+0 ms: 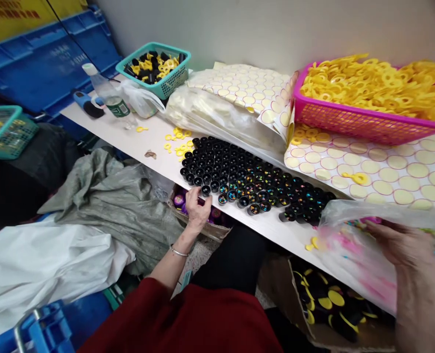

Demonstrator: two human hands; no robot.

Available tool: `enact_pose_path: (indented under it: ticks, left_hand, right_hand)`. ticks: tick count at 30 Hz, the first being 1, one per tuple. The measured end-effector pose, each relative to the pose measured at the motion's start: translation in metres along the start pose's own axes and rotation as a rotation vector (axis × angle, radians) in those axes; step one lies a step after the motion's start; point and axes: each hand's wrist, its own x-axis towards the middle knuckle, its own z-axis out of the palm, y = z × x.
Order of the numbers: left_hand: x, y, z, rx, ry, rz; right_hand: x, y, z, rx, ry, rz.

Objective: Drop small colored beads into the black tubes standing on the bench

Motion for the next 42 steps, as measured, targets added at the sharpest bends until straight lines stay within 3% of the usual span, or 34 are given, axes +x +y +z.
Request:
enact_pose_path:
  ticks: [3,6,13,20,24,28,31,35,39,42]
  left_hand:
    - [-0.003,-0.006,0.007,0.028,0.025,0.093]
    - [-0.006,-0.015,0.012,0.043,0.04,0.137]
    - [-0.006,-0.041,0.026,0.017,0.073,0.163]
    - [-0.006,-0.045,0.03,-0.008,0.079,0.182]
    - [-0.006,-0.045,0.029,0.002,0.093,0.222]
    - [-0.006,-0.041,0.026,-0.007,0.105,0.278]
    - [-0.006,-0.039,0.025,-0.006,0.13,0.305]
    - [-0.005,-0.038,0.026,-0.04,0.155,0.331]
    - [-0.004,-0.038,0.027,-0.039,0.166,0.352]
    - [-0.005,-0.038,0.027,-0.011,0.164,0.334]
  right_hand:
    - [-0.017,-0.008,0.003,0.117,0.05,0.055]
    - [-0.04,-0.023,0.016,0.162,0.069,-0.122]
    - [-0.079,-0.045,0.049,0.181,-0.14,-0.256]
    - [-0.09,-0.053,0.063,0.076,-0.202,-0.356]
    - [-0.098,-0.056,0.084,0.129,-0.237,-0.286]
    - [-0.102,-0.056,0.126,0.137,-0.323,-0.186]
    - [-0.09,-0.05,0.164,-0.001,-0.374,-0.193]
    - [-0.06,-0.039,0.203,-0.224,-0.322,-0.261]
    - [-0.044,-0.039,0.219,-0.664,-0.24,-0.339]
    - [-0.045,-0.047,0.226,-0.996,-0.255,-0.416]
